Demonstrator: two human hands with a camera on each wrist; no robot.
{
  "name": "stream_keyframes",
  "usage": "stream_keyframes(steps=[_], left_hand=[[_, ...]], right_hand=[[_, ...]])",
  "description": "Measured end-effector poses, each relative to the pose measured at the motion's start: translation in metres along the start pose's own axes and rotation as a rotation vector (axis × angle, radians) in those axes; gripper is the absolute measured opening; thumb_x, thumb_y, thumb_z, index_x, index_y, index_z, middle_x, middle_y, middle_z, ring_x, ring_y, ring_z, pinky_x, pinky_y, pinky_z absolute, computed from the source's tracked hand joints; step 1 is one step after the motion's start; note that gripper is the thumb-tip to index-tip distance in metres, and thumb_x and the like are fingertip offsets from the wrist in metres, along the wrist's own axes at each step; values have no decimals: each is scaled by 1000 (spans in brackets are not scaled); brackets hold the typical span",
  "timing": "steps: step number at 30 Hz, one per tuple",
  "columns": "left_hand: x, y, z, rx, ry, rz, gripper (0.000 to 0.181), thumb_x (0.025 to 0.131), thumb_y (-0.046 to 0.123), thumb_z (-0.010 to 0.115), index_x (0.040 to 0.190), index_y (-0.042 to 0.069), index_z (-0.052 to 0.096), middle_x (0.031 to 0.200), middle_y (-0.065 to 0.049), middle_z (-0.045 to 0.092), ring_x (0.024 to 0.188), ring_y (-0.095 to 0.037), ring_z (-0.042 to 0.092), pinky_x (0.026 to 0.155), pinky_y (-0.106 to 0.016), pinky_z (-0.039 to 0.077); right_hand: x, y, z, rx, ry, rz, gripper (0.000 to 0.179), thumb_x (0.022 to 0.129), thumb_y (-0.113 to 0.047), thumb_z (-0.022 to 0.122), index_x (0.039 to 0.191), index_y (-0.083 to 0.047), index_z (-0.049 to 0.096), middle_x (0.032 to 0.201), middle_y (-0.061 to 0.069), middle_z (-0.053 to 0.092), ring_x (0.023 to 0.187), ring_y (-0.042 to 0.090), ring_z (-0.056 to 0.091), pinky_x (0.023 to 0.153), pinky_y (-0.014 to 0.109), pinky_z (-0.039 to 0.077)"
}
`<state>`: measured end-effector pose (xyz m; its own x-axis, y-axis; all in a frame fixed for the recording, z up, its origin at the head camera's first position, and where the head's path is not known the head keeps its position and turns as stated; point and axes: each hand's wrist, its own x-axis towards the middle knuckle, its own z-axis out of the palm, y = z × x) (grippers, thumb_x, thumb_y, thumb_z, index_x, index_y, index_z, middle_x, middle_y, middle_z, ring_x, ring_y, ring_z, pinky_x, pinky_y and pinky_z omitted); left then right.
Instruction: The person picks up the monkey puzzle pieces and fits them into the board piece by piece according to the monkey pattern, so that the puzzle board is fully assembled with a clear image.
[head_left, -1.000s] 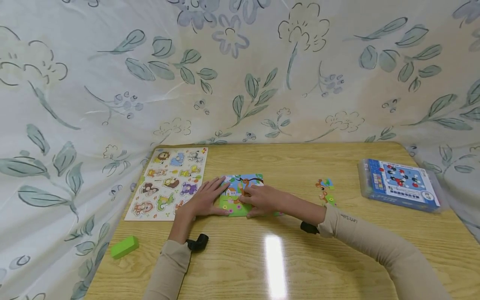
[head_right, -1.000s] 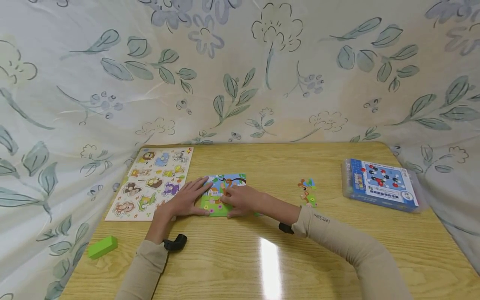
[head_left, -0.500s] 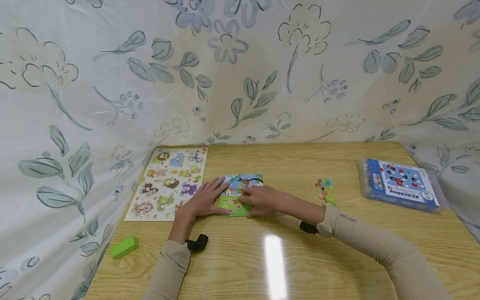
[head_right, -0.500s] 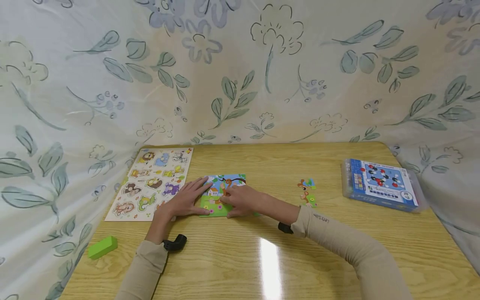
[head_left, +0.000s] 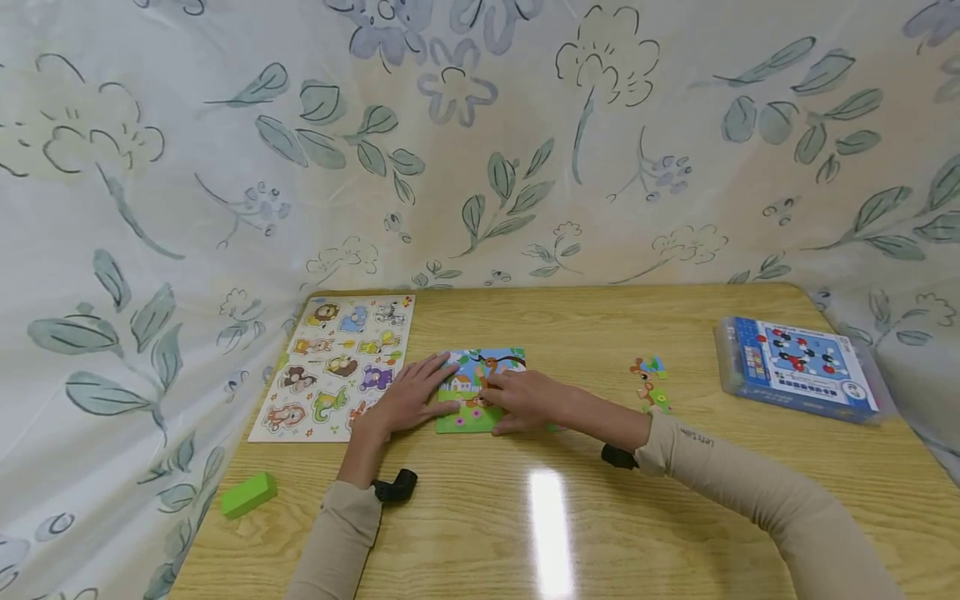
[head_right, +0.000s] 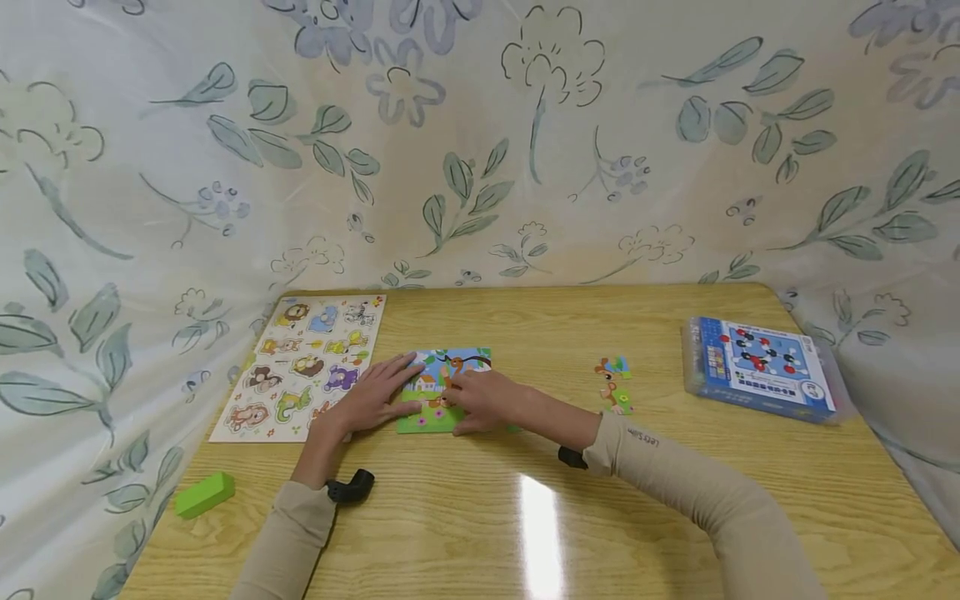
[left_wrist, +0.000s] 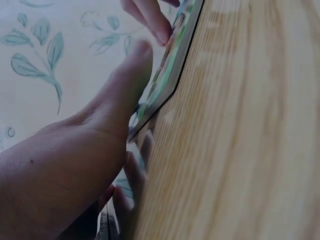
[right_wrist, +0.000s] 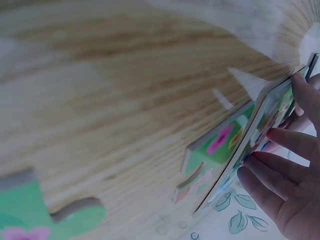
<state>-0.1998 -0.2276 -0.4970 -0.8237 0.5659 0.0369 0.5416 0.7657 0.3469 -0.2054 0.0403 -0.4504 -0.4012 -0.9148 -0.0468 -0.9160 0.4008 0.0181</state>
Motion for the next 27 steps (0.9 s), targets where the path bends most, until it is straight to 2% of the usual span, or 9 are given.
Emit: stream_keyframes(steps=[4, 12, 19, 22, 24, 27], left_hand=[[1, 0, 1, 2, 15, -17, 62, 98, 41, 54, 151, 16, 36, 160, -10, 28, 148, -34, 26, 116, -58, 24], [3, 0, 1, -14, 6, -50, 55, 102, 40, 46, 151, 19, 37, 161, -7, 27, 148, -33, 25, 116, -59, 23], [4, -1, 2, 0, 33, -59, 53, 102, 40, 47, 150, 21, 39, 160, -6, 29, 146, -34, 28, 115, -59, 24], [4, -1, 3, 2, 33, -50, 54, 101, 41, 48, 150, 21, 39, 160, -7, 30, 145, -35, 29, 115, -60, 25], [4, -1, 4, 8, 29, -46, 55, 101, 41, 48, 151, 20, 38, 160, -8, 30, 145, -36, 30, 114, -61, 26], [4, -1, 3, 14, 29, -52, 57, 100, 42, 49, 151, 19, 37, 159, -8, 30, 145, -36, 30, 114, -61, 26]], right_hand=[[0, 0, 0, -9, 5, 9, 62, 87, -53, 64, 130, -8, 60, 114, 7, 60, 88, 15, 58, 71, 24, 52], [0, -2, -1, 9, -22, 42, 64, 88, -53, 64, 133, -8, 58, 117, 9, 59, 93, 17, 58, 72, 26, 53], [-1, 1, 0, 26, -13, 38, 62, 89, -52, 64, 133, -9, 58, 118, 7, 57, 97, 18, 58, 73, 25, 52], [-9, 5, 1, 75, -8, 55, 59, 90, -50, 64, 133, -11, 58, 127, 8, 57, 110, 22, 59, 83, 31, 54], [-20, 8, 1, 113, -9, 96, 58, 91, -47, 63, 135, -10, 56, 136, 11, 55, 120, 27, 57, 91, 37, 54], [-42, 16, -3, 146, 13, 182, 58, 93, -44, 62, 139, -9, 53, 142, 15, 52, 128, 32, 52, 96, 44, 52]])
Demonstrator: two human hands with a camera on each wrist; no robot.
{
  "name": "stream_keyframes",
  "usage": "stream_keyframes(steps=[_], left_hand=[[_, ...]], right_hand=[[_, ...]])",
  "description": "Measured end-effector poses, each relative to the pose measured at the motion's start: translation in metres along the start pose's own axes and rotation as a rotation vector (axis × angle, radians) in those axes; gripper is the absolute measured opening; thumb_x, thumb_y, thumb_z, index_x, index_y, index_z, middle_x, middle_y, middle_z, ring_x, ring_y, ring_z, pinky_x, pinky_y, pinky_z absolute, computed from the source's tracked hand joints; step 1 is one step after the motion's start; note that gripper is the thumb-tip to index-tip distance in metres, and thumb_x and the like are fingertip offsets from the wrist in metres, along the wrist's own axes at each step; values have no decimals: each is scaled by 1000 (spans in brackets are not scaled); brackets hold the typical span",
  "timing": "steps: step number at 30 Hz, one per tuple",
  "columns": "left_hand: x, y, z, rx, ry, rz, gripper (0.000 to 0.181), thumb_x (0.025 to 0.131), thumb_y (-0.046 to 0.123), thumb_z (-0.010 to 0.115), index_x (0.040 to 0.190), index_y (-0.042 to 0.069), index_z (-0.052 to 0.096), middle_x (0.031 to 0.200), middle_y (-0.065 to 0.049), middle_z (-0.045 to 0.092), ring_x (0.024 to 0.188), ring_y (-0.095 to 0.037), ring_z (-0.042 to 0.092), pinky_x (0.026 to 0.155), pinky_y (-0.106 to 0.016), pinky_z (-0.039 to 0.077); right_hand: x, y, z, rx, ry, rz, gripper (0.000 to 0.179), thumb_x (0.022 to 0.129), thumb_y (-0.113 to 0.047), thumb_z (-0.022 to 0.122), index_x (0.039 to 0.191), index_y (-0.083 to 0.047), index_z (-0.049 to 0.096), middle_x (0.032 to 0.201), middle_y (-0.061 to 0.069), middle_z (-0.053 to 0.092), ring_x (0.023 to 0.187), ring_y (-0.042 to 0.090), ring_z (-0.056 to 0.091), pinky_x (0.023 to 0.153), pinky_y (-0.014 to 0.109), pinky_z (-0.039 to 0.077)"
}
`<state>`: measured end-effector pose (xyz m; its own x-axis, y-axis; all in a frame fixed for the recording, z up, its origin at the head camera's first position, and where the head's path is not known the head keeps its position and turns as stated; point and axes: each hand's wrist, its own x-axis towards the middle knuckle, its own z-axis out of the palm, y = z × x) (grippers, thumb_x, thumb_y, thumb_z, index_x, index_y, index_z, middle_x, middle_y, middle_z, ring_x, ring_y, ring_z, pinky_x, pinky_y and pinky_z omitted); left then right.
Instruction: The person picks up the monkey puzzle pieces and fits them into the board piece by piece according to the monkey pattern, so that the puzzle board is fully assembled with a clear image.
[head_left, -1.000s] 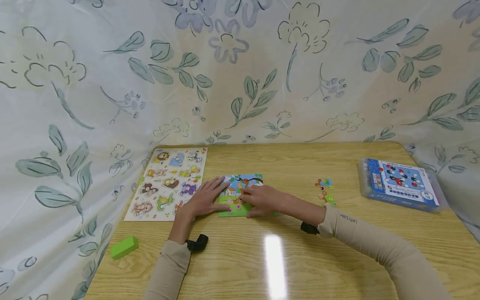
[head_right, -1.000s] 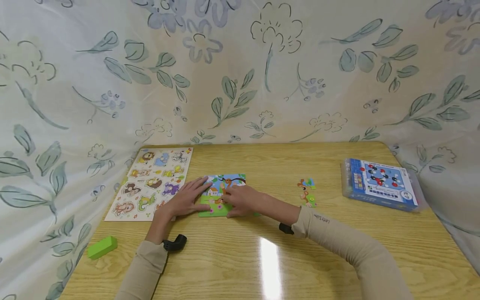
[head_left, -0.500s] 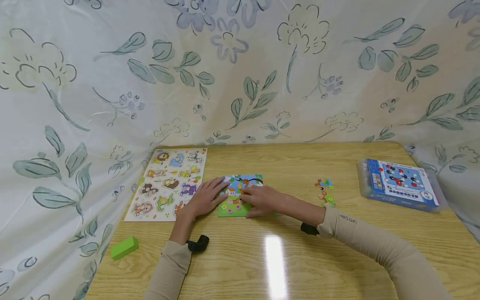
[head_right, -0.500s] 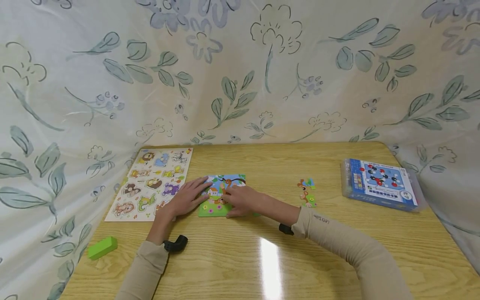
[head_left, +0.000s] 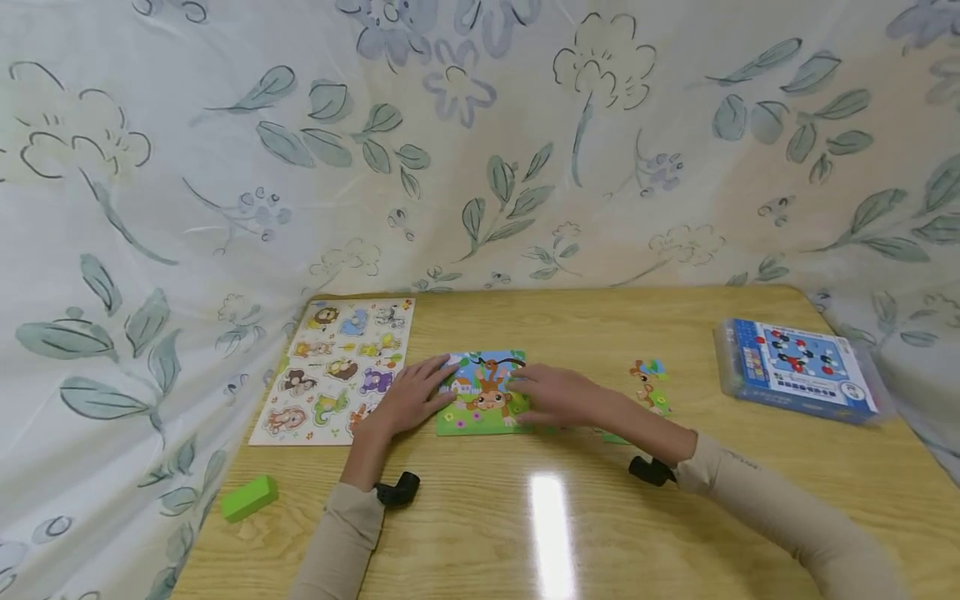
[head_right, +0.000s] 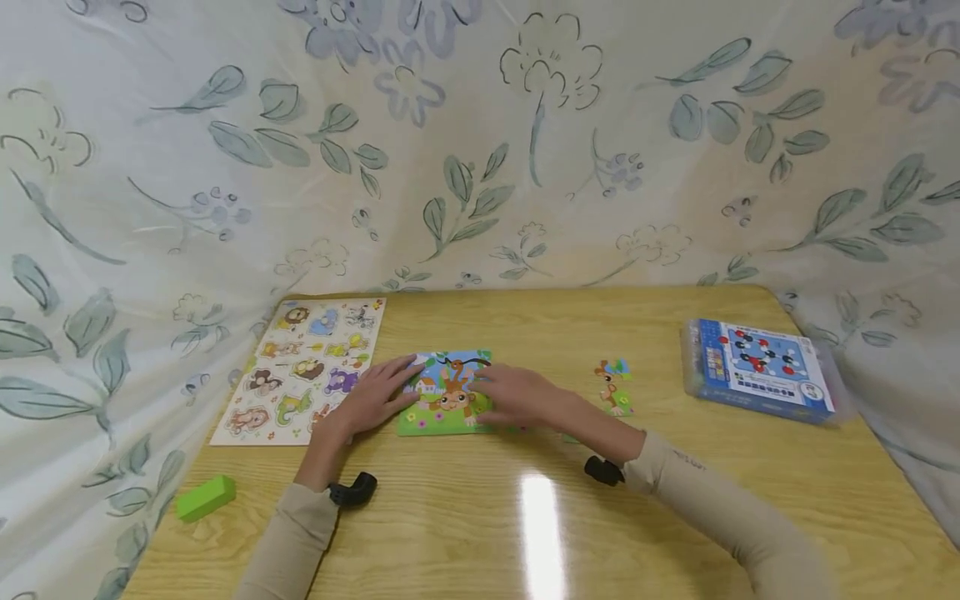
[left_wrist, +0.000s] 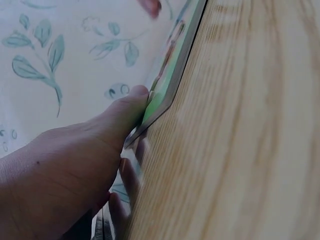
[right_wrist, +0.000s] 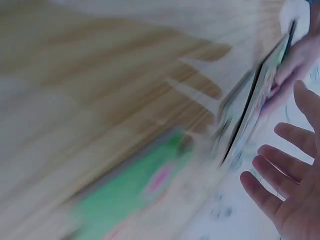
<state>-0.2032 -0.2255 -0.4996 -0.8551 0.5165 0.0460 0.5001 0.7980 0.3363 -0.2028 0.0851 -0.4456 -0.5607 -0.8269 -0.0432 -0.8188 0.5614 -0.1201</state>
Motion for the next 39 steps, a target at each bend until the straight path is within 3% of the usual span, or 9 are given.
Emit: stream_keyframes(steps=[7, 11, 15, 21, 28, 39], left_hand=[[0, -1, -5, -13, 6, -8, 58, 100, 42, 51, 151, 19, 37, 159, -9, 30, 145, -36, 30, 114, -61, 25], [-1, -2, -6, -22, 5, -14, 58, 99, 42, 52, 151, 19, 38, 159, -9, 31, 145, -36, 30, 114, -60, 25], [-2, -3, -6, -24, 12, -16, 58, 99, 41, 53, 151, 19, 38, 159, -9, 31, 145, -36, 30, 114, -60, 25], [-1, -3, -3, -18, 18, -5, 58, 99, 41, 53, 150, 19, 39, 158, -9, 32, 144, -36, 31, 114, -60, 26], [0, -1, -2, -17, 9, -9, 58, 99, 41, 53, 151, 19, 38, 159, -9, 31, 144, -36, 31, 114, -60, 25], [1, 0, 0, -19, 9, -12, 58, 99, 41, 53, 151, 19, 39, 159, -8, 32, 144, -36, 31, 114, -60, 25]], right_hand=[[-66, 53, -11, 63, 148, 166, 51, 90, -29, 69, 132, -3, 57, 136, 24, 54, 120, 40, 56, 87, 49, 55], [-101, 89, -17, 76, 163, 268, 48, 89, -20, 71, 130, 1, 58, 131, 28, 55, 114, 44, 57, 81, 50, 55], [-122, 111, -19, 125, 140, 304, 44, 88, -15, 71, 126, 3, 60, 123, 26, 57, 109, 43, 58, 81, 50, 54], [-133, 122, -12, 154, 119, 286, 38, 88, -15, 71, 122, 2, 65, 118, 23, 61, 106, 39, 61, 83, 49, 54], [-136, 128, -6, 116, 156, 184, 25, 83, -7, 73, 107, -1, 71, 109, 20, 66, 95, 34, 66, 78, 43, 56], [-136, 133, -5, 113, 158, 175, 23, 80, -4, 76, 103, -2, 72, 106, 18, 66, 93, 32, 66, 76, 41, 57]])
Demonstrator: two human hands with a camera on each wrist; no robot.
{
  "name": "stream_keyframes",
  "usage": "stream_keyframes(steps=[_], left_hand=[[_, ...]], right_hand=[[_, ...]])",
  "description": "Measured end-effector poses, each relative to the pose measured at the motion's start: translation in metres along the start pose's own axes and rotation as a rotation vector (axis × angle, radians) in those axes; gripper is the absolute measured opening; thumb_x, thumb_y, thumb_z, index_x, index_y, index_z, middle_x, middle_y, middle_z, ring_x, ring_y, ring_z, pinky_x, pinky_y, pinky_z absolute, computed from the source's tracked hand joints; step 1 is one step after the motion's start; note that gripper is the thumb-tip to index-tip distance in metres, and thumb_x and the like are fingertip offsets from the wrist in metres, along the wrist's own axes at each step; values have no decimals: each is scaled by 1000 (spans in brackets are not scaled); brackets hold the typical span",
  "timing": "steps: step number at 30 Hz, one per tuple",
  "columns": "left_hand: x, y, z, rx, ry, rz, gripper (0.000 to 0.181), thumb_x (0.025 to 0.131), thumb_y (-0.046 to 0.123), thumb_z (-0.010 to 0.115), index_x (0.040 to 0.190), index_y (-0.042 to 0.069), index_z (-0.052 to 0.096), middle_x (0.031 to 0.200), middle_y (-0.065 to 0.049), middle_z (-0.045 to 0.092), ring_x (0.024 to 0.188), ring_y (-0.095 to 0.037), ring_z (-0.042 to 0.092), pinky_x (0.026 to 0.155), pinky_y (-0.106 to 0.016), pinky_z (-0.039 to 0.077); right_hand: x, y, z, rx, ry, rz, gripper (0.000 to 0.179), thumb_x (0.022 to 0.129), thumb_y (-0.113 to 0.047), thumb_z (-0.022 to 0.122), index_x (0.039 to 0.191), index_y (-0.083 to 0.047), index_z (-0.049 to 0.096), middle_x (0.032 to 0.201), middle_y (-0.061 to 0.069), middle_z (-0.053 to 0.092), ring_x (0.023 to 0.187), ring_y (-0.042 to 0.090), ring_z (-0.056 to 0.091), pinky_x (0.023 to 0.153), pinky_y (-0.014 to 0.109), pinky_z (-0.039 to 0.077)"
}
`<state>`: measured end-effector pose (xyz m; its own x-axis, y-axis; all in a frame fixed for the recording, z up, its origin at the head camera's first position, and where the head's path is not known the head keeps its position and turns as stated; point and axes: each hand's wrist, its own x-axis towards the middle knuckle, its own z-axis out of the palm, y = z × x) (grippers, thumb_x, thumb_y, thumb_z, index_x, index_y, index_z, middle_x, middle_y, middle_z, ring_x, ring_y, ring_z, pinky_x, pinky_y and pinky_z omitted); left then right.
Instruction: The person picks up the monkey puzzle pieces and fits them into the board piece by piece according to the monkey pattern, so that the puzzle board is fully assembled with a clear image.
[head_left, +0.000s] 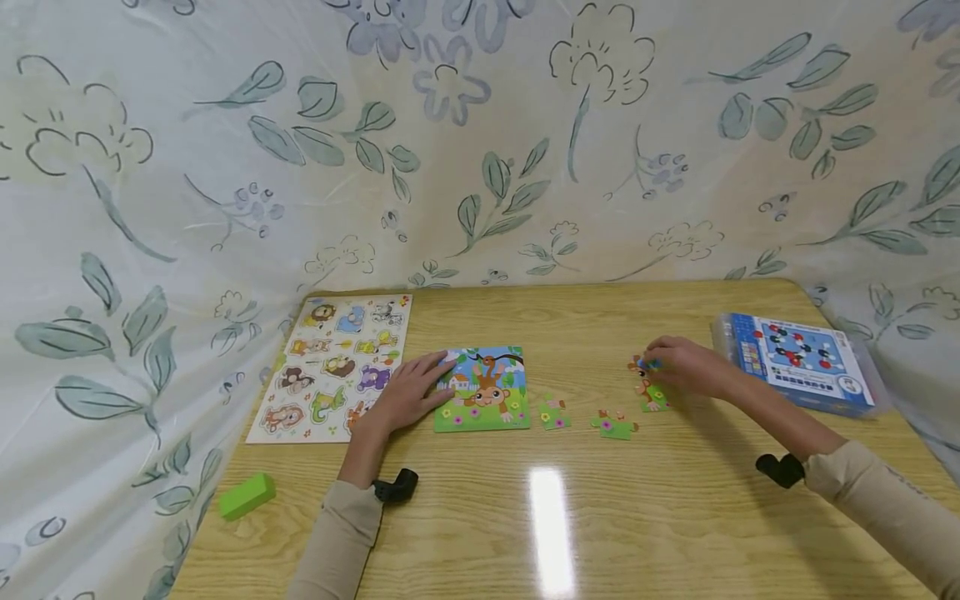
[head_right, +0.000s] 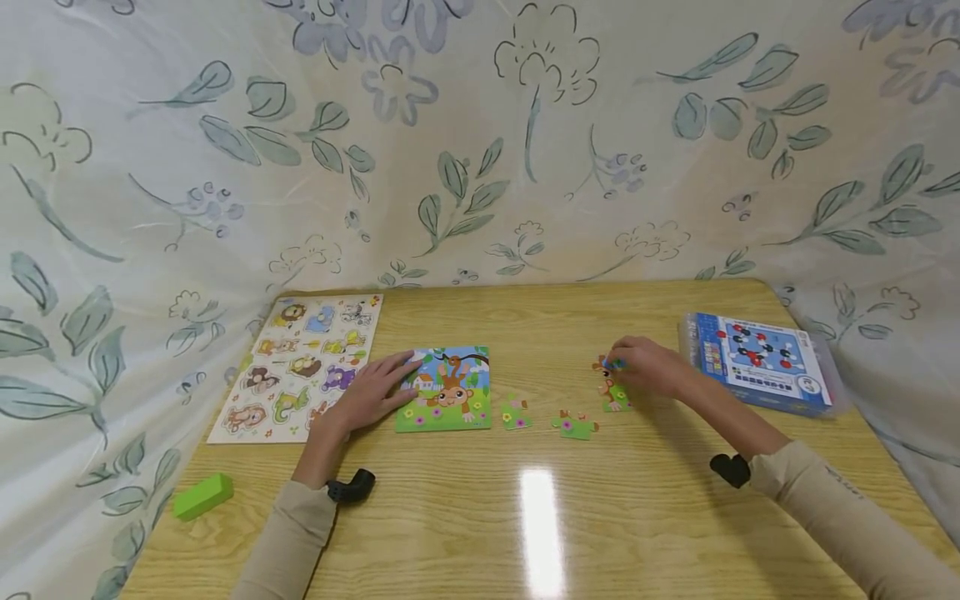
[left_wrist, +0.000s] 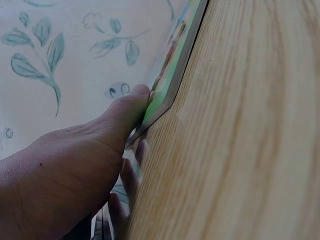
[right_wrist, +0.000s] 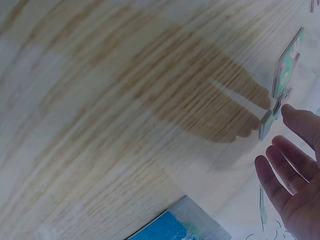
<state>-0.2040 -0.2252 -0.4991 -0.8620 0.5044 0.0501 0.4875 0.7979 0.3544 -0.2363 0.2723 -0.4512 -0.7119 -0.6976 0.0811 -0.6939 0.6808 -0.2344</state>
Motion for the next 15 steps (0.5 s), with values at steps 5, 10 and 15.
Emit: stream_keyframes(steps=[5, 10, 15], left_hand=[[0, -1, 0, 7, 3, 4, 58, 99, 41, 53, 151, 19, 39, 159, -8, 32, 144, -36, 31, 114, -60, 26], [0, -1, 0, 12, 10, 9, 58, 99, 41, 53, 150, 19, 39, 158, -8, 32, 144, -36, 32, 114, -59, 27], [0, -1, 0, 13, 10, 7, 58, 99, 41, 53, 150, 19, 39, 158, -8, 32, 144, -35, 32, 114, -60, 27]], right_hand=[[1, 0, -1, -3, -22, 19, 24, 81, -4, 75, 104, -1, 72, 106, 16, 68, 96, 33, 66, 80, 43, 56], [1, 2, 0, -26, 8, -14, 25, 77, -3, 78, 101, -1, 72, 102, 16, 69, 93, 32, 66, 78, 42, 57], [2, 2, 1, -12, 8, -2, 24, 77, -3, 78, 101, -1, 72, 101, 15, 69, 91, 31, 67, 76, 41, 57]])
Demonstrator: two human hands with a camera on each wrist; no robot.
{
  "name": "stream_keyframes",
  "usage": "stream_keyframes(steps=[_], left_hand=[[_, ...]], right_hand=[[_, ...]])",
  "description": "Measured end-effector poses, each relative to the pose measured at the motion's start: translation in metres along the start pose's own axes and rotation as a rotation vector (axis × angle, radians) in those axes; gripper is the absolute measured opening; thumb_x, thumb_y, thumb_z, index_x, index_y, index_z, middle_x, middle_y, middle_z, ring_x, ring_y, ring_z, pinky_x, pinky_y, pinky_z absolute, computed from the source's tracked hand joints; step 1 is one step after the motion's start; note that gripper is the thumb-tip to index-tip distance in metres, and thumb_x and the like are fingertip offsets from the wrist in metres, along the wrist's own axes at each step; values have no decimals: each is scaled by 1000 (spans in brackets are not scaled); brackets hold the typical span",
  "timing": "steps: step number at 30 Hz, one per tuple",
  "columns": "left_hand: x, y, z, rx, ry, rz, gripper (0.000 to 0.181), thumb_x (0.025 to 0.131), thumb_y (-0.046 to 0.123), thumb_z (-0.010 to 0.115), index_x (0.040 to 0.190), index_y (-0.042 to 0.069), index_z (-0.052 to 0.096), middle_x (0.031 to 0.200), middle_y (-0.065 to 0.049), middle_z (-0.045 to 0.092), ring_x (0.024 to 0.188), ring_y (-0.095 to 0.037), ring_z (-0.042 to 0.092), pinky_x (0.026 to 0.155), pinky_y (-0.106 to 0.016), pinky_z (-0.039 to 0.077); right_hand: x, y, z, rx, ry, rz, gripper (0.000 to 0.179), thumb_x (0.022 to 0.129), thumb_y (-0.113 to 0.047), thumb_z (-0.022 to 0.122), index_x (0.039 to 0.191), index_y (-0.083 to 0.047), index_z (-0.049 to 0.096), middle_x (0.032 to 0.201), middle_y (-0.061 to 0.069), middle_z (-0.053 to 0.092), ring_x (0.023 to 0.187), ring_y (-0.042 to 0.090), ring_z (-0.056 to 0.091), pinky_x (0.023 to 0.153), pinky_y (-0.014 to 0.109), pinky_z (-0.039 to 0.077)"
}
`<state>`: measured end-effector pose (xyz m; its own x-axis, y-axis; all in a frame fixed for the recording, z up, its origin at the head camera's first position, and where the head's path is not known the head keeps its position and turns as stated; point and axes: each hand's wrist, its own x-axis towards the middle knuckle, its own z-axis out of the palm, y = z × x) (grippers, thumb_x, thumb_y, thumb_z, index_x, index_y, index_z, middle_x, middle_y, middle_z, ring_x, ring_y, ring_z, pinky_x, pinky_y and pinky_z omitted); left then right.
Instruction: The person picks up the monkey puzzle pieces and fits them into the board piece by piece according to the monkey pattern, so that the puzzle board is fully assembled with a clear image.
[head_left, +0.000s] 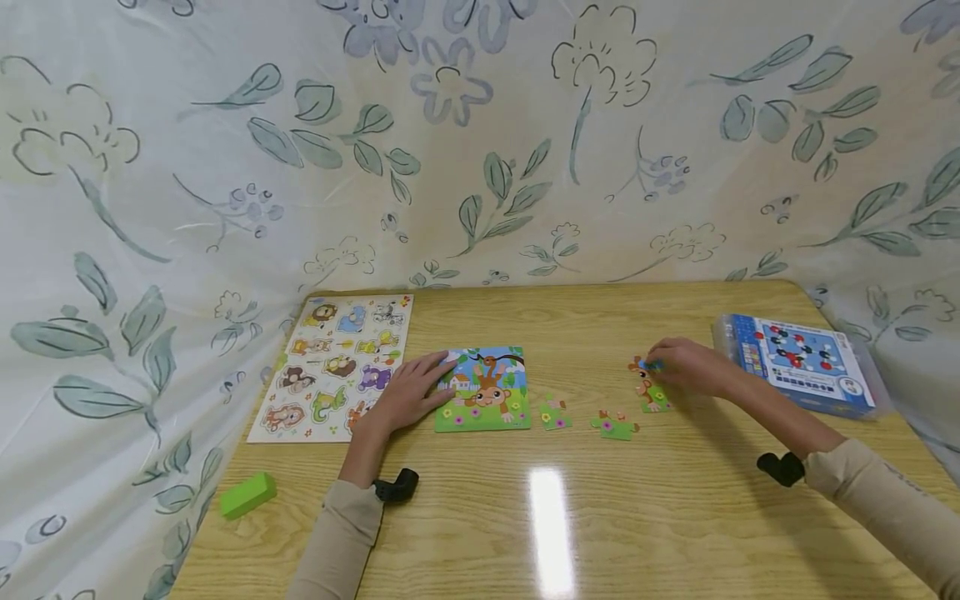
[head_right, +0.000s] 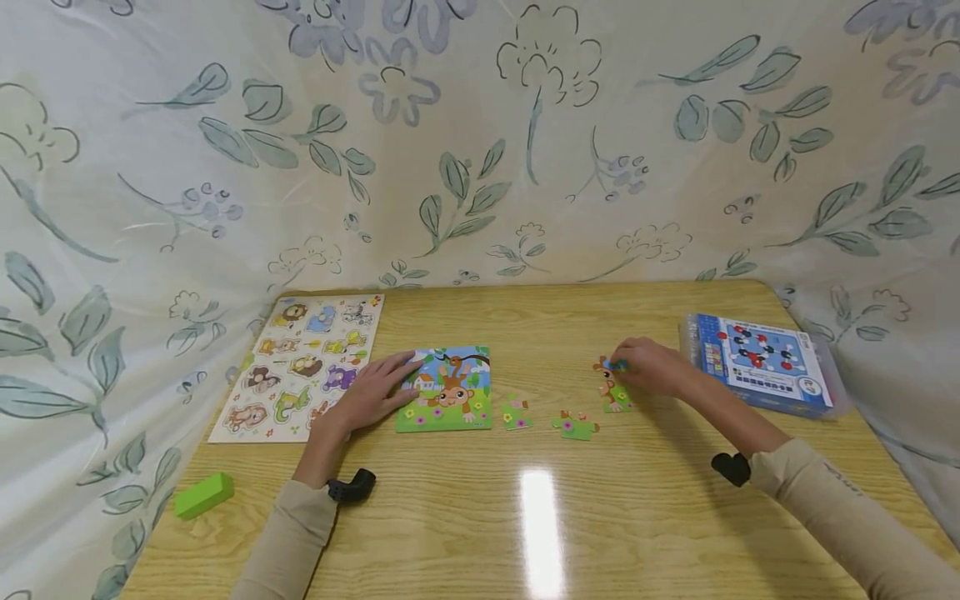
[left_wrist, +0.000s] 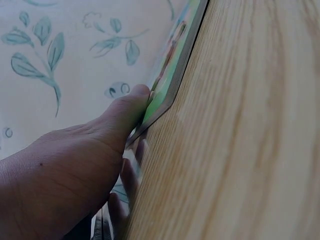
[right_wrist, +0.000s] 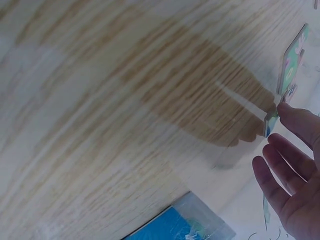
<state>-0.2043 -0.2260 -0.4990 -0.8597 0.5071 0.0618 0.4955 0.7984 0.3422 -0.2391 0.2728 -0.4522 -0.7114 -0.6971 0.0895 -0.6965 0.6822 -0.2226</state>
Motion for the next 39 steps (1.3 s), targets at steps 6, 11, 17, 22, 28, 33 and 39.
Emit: stream_keyframes(steps=[6, 11, 17, 22, 28, 33, 39], left_hand=[[-1, 1, -1, -7, 8, 1, 58, 98, 41, 54, 150, 19, 40, 158, -8, 33, 143, -36, 33, 113, -60, 27], [-2, 2, -1, -6, 14, 6, 57, 98, 40, 54, 150, 19, 41, 157, -9, 34, 143, -36, 33, 113, -60, 28], [-2, 2, 0, -3, 14, 7, 58, 98, 41, 54, 150, 19, 41, 157, -9, 34, 143, -36, 33, 113, -60, 28], [-1, 2, 1, 0, 9, 0, 58, 98, 42, 54, 150, 19, 40, 158, -8, 33, 144, -36, 32, 113, -60, 27], [0, 2, 1, 4, 11, 0, 58, 99, 41, 54, 150, 19, 40, 158, -9, 33, 143, -36, 33, 113, -60, 27], [0, 3, 0, 1, 17, 8, 57, 99, 39, 54, 150, 18, 40, 158, -9, 33, 143, -36, 33, 114, -60, 27], [0, 2, 0, 8, 16, 8, 57, 99, 39, 54, 150, 18, 40, 158, -9, 33, 143, -36, 33, 114, -59, 27]], right_hand=[[0, -2, -1, 22, -32, 48, 23, 80, -5, 76, 102, 0, 72, 102, 15, 69, 93, 32, 67, 79, 44, 56], [0, 1, -1, 13, -49, 49, 23, 80, -6, 76, 102, -1, 71, 105, 16, 68, 95, 33, 66, 81, 45, 56], [0, 5, -2, 15, -83, 65, 23, 81, -6, 75, 103, 1, 70, 106, 18, 69, 98, 36, 65, 84, 48, 55], [0, 6, -3, -1, -95, 66, 24, 81, -5, 75, 103, 1, 70, 105, 18, 69, 98, 36, 66, 84, 48, 55], [0, 8, -3, -24, -72, 27, 24, 79, -5, 77, 101, 0, 71, 102, 16, 69, 95, 34, 66, 81, 44, 56], [-1, 10, -2, -53, -42, -5, 25, 76, -3, 79, 100, 0, 71, 100, 14, 69, 93, 31, 67, 78, 42, 57], [-1, 10, 0, -90, -12, -42, 25, 75, -4, 80, 98, -2, 71, 96, 12, 69, 89, 30, 67, 75, 40, 57]])
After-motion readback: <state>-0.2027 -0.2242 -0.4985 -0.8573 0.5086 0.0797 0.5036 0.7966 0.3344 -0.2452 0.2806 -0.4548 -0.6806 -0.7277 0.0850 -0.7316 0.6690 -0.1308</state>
